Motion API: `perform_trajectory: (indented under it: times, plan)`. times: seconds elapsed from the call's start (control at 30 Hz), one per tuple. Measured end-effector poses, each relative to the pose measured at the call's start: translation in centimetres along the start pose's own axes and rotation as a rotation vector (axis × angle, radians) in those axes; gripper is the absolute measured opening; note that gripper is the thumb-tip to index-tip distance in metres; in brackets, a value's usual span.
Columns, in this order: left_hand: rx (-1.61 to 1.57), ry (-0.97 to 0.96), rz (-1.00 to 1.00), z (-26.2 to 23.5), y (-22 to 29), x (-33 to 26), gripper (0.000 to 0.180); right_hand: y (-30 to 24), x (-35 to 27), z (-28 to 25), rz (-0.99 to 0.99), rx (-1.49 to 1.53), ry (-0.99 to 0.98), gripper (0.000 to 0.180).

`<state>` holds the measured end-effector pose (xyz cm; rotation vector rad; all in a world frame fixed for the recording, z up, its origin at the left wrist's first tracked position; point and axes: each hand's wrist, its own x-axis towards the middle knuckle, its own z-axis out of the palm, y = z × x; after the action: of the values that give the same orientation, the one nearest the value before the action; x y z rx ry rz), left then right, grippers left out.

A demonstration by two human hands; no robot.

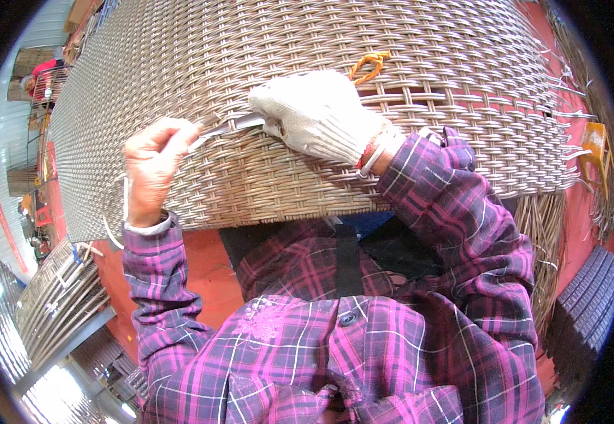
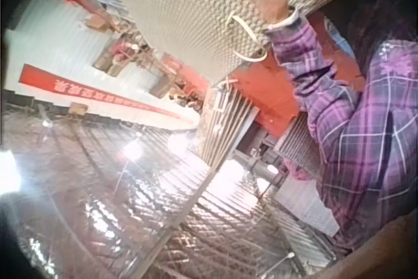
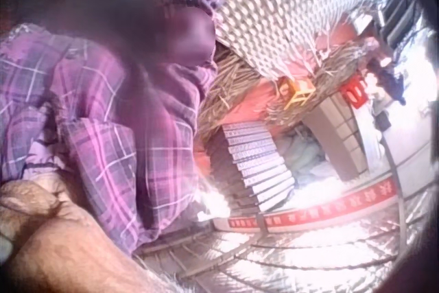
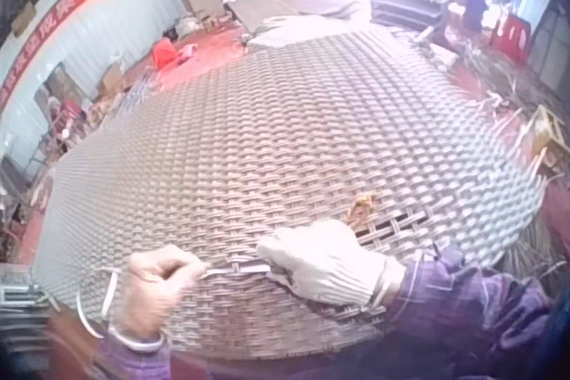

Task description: The person weaves a large flat wicker basket by hand, threading thin strips through the existing weave and tightening them. The person occasionally lifts and rotates the basket to access different edges while continuing the weaving process.

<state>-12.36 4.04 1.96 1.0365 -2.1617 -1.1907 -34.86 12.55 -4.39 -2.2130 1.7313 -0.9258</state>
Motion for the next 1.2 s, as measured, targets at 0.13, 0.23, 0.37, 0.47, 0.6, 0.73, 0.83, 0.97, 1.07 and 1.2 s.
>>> perform_trajectory:
  times: [0.13,0.23,0.37,0.47,0.6,0.73,0.83,0.97,1.07,1.2]
  plan:
    - [0.361,-0.027,-0.174,1.0,-0.7,-0.3,0.017,0.1,0.0,0.3,0.012,-0.015,-0.001,0.009]
    - [0.437,-0.032,-0.062,1.2,-1.1,-0.2,0.017,0.1,0.0,0.3,0.011,-0.024,0.0,0.01]
    - [0.406,-0.015,-0.072,1.3,-1.0,0.2,0.02,0.0,0.1,0.1,0.004,-0.012,-0.005,0.01]
    - [0.361,-0.014,-0.07,1.8,-0.9,0.5,0.02,0.0,0.0,0.0,-0.002,-0.01,-0.001,0.011]
    - [0.316,0.031,-0.131,2.1,-1.1,0.4,0.02,0.0,0.0,0.1,0.013,-0.009,-0.017,0.01]
    - [0.448,-0.074,-0.085,1.4,-1.9,1.3,0.022,0.0,0.2,0.1,0.013,-0.032,-0.026,0.01]
    - [0.426,-0.156,-0.134,0.9,-2.5,2.1,0.023,0.1,0.3,-0.1,0.027,-0.034,-0.066,0.011]
    - [0.345,-0.22,-0.125,0.3,-2.3,2.2,0.022,0.3,0.3,-0.3,0.024,-0.004,-0.076,0.012]
    - [0.386,-0.222,-0.072,1.1,-1.8,2.4,0.022,0.4,0.3,-0.4,0.026,-0.01,-0.08,0.014]
    - [0.406,-0.187,-0.047,2.9,-1.7,2.6,0.022,0.6,0.2,-0.5,0.048,-0.003,-0.134,0.016]
